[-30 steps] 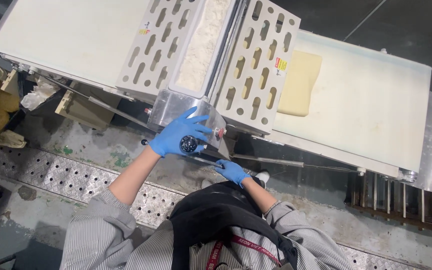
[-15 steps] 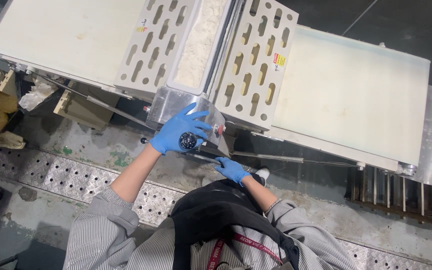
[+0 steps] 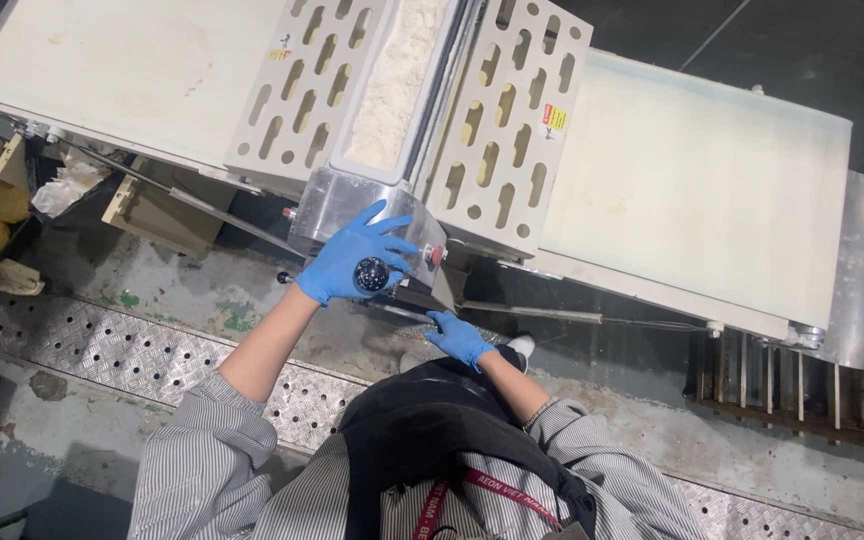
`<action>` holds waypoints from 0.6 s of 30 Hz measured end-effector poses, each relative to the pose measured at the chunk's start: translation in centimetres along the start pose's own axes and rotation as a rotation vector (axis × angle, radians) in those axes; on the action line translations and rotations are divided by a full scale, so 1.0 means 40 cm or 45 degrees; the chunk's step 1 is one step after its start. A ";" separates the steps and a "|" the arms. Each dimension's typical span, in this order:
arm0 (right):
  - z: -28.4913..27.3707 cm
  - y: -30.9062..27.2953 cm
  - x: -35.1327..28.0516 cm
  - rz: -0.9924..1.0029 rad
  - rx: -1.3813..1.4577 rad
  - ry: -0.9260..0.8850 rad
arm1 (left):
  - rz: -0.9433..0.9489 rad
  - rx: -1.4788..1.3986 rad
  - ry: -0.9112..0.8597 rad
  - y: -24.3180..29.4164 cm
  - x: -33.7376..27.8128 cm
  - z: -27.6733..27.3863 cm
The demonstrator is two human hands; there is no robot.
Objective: Use an industrial dough sheeter machine to flatten and fold a large batch of dough in a professional bakery kitchen.
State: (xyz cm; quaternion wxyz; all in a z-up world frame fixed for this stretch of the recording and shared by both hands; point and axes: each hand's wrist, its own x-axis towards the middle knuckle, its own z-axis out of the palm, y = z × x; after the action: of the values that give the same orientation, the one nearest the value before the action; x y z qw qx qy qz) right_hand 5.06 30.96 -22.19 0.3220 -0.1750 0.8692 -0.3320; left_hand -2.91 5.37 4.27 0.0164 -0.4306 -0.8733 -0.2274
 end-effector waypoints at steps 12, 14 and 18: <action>0.012 0.018 0.012 -0.004 0.005 0.014 | -0.023 -0.047 0.024 0.000 -0.005 0.004; 0.030 0.040 0.029 -0.015 -0.017 0.030 | -0.036 -0.044 0.034 0.003 -0.006 0.005; 0.016 0.018 0.020 0.044 -0.036 0.031 | -0.039 -0.050 0.038 0.007 -0.003 0.000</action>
State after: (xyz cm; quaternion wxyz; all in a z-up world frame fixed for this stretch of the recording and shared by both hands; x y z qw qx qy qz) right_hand 4.85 30.75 -23.40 0.3145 -0.1606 0.8806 -0.3161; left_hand -2.62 5.43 4.36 0.0174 -0.4139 -0.8749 -0.2509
